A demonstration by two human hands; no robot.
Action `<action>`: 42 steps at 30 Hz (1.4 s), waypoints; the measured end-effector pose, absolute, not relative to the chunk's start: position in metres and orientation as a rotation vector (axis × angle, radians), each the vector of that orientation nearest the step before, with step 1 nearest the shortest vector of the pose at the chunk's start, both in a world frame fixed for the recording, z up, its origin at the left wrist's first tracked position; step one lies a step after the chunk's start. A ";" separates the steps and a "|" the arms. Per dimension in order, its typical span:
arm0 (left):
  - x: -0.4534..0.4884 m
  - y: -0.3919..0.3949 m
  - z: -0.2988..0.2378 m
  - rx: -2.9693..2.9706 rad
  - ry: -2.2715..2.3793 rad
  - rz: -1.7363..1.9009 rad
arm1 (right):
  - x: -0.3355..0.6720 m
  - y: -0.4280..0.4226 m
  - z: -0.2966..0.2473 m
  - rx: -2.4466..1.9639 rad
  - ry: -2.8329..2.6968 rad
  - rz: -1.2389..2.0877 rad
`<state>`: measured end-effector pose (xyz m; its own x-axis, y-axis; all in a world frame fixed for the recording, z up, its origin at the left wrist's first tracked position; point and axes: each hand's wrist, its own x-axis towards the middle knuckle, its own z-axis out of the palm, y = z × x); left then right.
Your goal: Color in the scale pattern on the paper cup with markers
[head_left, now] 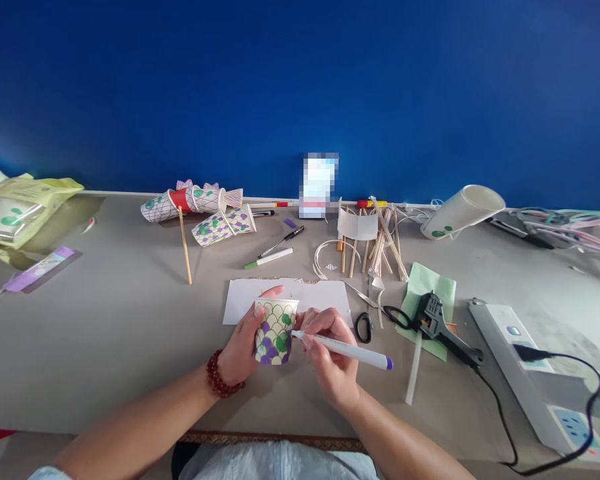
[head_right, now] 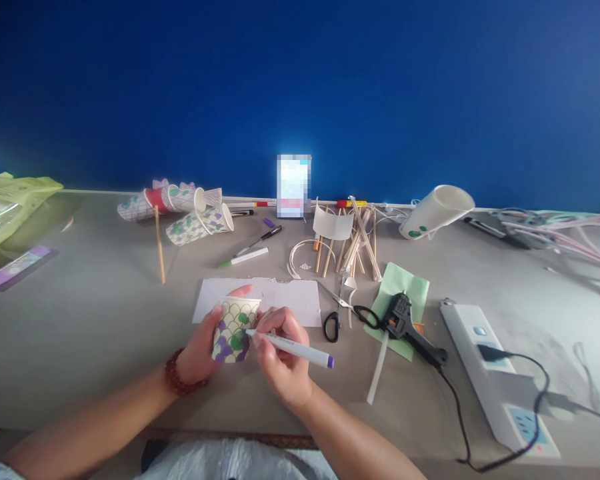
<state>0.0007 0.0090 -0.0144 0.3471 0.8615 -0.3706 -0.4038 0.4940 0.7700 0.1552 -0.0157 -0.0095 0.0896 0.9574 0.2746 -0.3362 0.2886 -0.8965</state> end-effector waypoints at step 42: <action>0.001 0.007 -0.013 0.592 0.858 0.901 | 0.157 -0.015 -0.012 -0.870 -1.129 1.015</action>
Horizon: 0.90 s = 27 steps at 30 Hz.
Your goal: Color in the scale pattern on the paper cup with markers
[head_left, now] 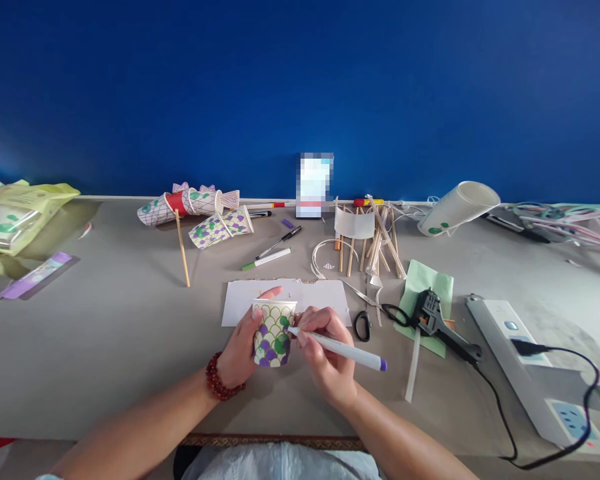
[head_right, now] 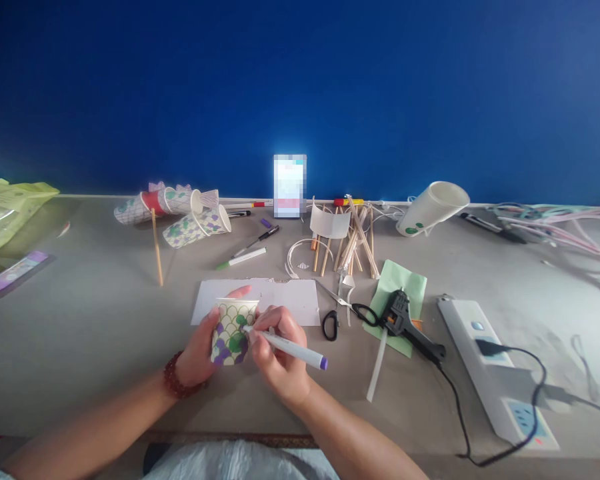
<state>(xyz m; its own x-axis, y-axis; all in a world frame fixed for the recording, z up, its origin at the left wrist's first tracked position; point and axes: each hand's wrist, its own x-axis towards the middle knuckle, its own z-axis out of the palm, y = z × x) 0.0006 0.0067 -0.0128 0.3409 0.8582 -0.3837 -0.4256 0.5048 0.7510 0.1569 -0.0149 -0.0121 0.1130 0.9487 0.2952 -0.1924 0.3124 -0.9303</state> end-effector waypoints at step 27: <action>-0.001 0.007 -0.019 0.586 0.840 0.905 | 0.156 -0.015 -0.012 -0.861 -1.105 1.018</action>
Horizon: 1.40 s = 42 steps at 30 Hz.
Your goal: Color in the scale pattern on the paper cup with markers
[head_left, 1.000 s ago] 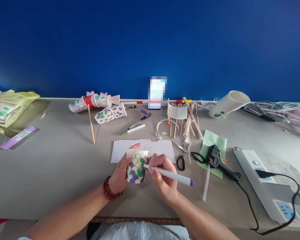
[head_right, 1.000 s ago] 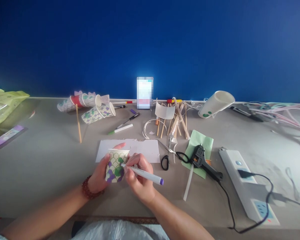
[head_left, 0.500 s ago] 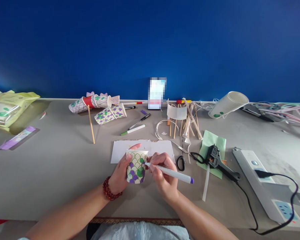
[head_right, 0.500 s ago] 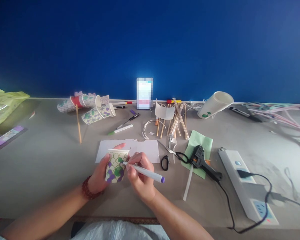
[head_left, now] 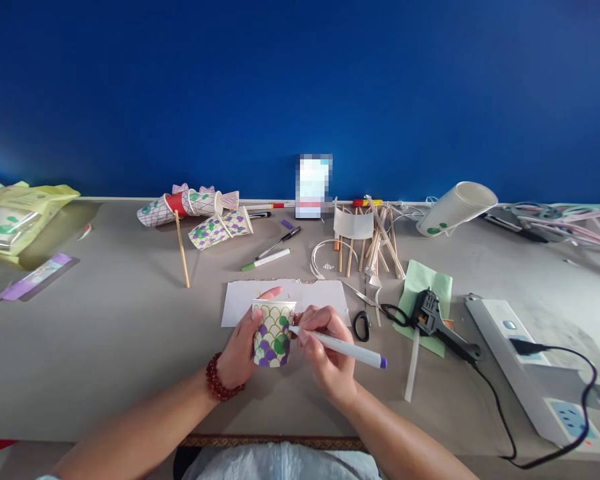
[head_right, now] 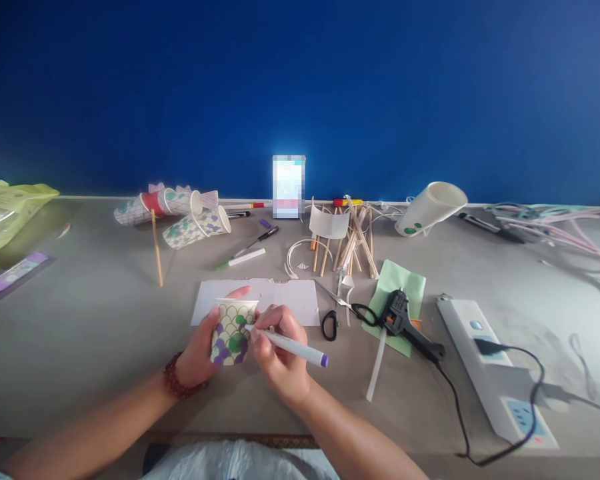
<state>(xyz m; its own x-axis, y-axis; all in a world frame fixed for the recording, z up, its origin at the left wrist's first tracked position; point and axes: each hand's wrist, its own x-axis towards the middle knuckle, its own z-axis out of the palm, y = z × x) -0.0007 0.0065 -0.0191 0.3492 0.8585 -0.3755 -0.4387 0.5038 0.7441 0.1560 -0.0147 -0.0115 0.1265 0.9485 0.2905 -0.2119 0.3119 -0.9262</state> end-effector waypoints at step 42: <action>0.002 0.008 -0.018 0.575 0.835 0.925 | 0.156 -0.013 -0.017 -0.765 -1.093 1.034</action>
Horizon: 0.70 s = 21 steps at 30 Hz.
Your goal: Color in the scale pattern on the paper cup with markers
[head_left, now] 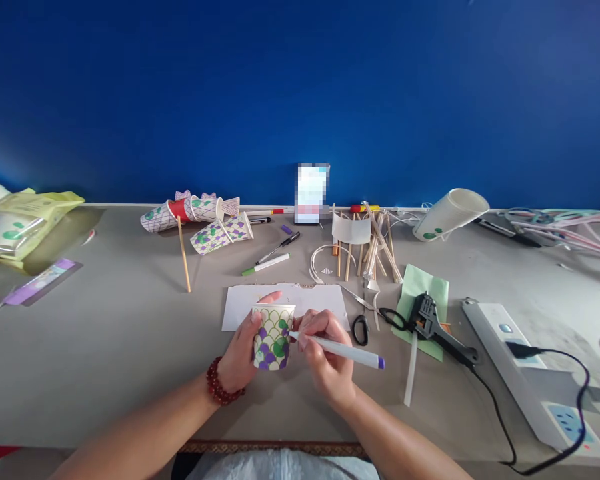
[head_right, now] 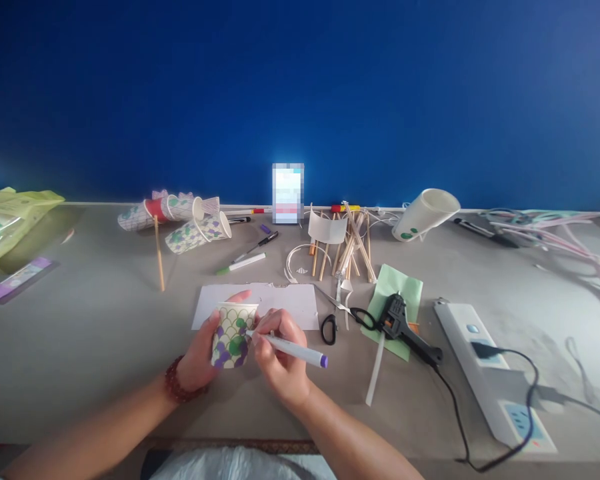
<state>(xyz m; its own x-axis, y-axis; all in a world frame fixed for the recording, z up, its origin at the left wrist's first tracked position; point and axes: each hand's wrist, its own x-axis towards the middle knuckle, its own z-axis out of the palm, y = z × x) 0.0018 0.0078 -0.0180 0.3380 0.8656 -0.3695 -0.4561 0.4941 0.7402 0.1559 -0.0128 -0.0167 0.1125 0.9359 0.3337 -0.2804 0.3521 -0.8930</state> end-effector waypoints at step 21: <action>0.006 0.008 -0.013 0.508 0.829 0.934 | 0.156 -0.012 -0.022 -0.753 -1.151 1.005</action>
<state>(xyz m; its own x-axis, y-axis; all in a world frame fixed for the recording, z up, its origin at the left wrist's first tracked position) 0.0058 0.0084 -0.0134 0.3314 0.8561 -0.3965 -0.4947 0.5155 0.6996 0.1557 -0.0117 -0.0221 0.0887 0.9230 0.3745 -0.2463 0.3846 -0.8896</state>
